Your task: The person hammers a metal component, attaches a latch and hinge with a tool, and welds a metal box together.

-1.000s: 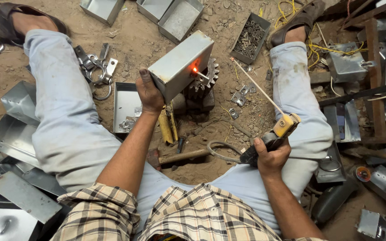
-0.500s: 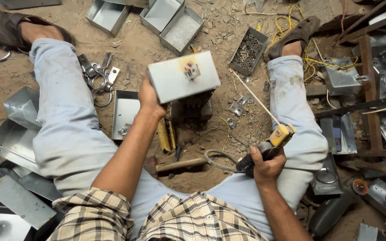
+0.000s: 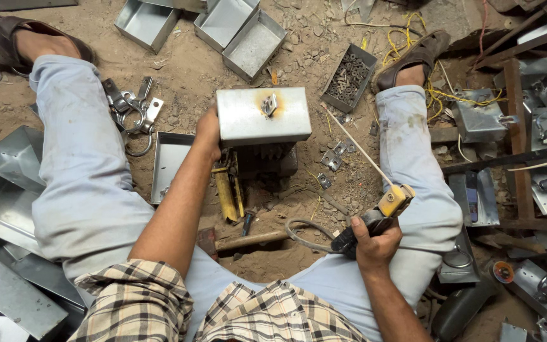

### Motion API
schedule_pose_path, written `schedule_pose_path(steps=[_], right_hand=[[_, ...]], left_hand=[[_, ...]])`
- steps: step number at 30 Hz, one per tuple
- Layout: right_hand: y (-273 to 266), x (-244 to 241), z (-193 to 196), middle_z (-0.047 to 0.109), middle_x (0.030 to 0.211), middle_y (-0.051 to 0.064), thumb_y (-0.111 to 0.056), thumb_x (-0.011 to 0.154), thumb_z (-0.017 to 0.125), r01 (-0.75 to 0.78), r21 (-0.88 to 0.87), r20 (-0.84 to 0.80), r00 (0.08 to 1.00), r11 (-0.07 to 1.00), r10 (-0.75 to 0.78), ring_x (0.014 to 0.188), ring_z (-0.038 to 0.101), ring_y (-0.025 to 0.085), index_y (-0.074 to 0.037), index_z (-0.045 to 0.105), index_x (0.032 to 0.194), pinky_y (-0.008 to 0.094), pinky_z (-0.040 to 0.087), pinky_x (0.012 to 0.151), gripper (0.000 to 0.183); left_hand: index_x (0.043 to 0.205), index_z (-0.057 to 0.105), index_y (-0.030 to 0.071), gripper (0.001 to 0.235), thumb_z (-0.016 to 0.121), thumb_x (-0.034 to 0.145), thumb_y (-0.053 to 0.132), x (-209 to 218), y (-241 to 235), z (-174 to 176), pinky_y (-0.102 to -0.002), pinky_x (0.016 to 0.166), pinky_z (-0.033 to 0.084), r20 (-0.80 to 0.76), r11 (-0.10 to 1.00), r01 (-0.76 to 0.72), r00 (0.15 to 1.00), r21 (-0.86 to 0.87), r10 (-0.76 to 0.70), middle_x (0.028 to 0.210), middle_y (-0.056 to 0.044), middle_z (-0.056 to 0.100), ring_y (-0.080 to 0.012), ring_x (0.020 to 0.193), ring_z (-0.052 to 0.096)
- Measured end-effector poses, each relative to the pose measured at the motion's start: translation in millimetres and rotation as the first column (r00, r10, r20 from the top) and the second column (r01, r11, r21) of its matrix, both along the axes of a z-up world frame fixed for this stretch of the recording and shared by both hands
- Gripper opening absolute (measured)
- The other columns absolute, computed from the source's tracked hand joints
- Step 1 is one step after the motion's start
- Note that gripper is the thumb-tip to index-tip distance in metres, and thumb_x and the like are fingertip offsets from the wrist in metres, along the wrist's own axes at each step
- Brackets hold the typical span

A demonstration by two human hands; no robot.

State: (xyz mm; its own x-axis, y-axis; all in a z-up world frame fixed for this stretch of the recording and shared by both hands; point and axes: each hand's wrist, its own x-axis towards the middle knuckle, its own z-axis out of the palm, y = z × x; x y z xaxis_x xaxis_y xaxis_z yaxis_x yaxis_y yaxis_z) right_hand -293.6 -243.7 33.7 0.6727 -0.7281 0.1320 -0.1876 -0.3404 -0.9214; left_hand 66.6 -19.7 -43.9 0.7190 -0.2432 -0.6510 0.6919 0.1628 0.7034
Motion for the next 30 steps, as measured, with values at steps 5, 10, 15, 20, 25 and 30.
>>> schedule_pose_path(steps=[5, 10, 15, 20, 25, 30], right_hand=[[0, -1, -2, 0.062, 0.082, 0.002, -0.027, 0.082, 0.084, 0.008, -0.010, -0.014, 1.000, 1.000, -0.008, 0.073, 0.058, 0.013, -0.003, 0.060, 0.099, 0.028, 0.050, 0.072, 0.039], [2, 8, 12, 0.062, 0.083, 0.001, -0.027, 0.080, 0.083, 0.013, 0.095, 0.059, 0.998, 0.995, -0.019, 0.072, 0.060, 0.012, -0.004, 0.058, 0.101, 0.027, 0.053, 0.070, 0.041], [-19, 49, 37, 0.062, 0.088, 0.002, -0.025, 0.085, 0.081, -0.084, 0.100, 0.202, 0.977, 0.991, 0.063, 0.076, 0.061, 0.012, -0.004, 0.057, 0.107, 0.028, 0.055, 0.075, 0.039], [-50, 114, 26, 0.061, 0.086, -0.001, -0.020, 0.083, 0.080, -0.105, 0.331, 0.319, 0.948, 0.938, -0.006, 0.072, 0.057, 0.010, -0.005, 0.060, 0.103, 0.026, 0.051, 0.068, 0.033], [-56, 126, -20, 0.058, 0.090, -0.002, -0.015, 0.088, 0.084, -0.122, 0.308, 0.348, 0.937, 0.944, 0.007, 0.077, 0.055, 0.009, -0.006, 0.056, 0.102, 0.025, 0.050, 0.075, 0.032], [-60, 127, -34, 0.059, 0.086, -0.002, -0.017, 0.089, 0.082, -0.127, 0.358, 0.255, 0.966, 0.925, 0.034, 0.075, 0.058, 0.010, -0.008, 0.056, 0.099, 0.026, 0.053, 0.073, 0.029]], left_hand=[[0.132, 0.063, 0.000, 0.061, 0.036, 0.106, 0.049, 4, 7, -15, -0.041, 0.101, 0.051, 0.106, 0.991, 0.044, 0.993, 0.124, -0.057, 0.119, -0.019, 0.071, -0.0258, 0.113, 0.070], [0.122, 0.067, -0.001, 0.058, 0.039, 0.109, 0.049, 2, 16, 2, -0.041, 0.096, 0.054, 0.187, 0.946, 0.020, 0.979, 0.325, -0.085, 0.113, -0.017, 0.071, -0.0259, 0.108, 0.071], [0.117, 0.066, 0.009, 0.037, 0.044, 0.108, 0.037, -5, 42, 81, -0.031, 0.076, 0.054, 0.442, 0.943, -0.084, 0.894, 0.321, -0.071, 0.106, -0.008, 0.073, -0.0163, 0.093, 0.068], [0.124, 0.064, 0.008, 0.032, 0.051, 0.108, 0.033, -33, 85, 116, -0.024, 0.072, 0.051, 0.607, 0.995, 0.020, 0.791, 0.096, -0.075, 0.102, -0.006, 0.072, -0.0124, 0.088, 0.069], [0.121, 0.068, 0.006, 0.029, 0.055, 0.108, 0.029, -62, 127, 78, -0.023, 0.066, 0.048, 0.570, 0.979, -0.073, 0.820, 0.192, -0.050, 0.094, -0.006, 0.073, -0.0120, 0.079, 0.069], [0.112, 0.066, 0.009, 0.025, 0.054, 0.107, 0.031, -33, 130, 50, -0.022, 0.057, 0.047, 0.415, 0.956, -0.283, 0.881, 0.077, 0.228, 0.087, -0.004, 0.074, -0.0104, 0.069, 0.067]])
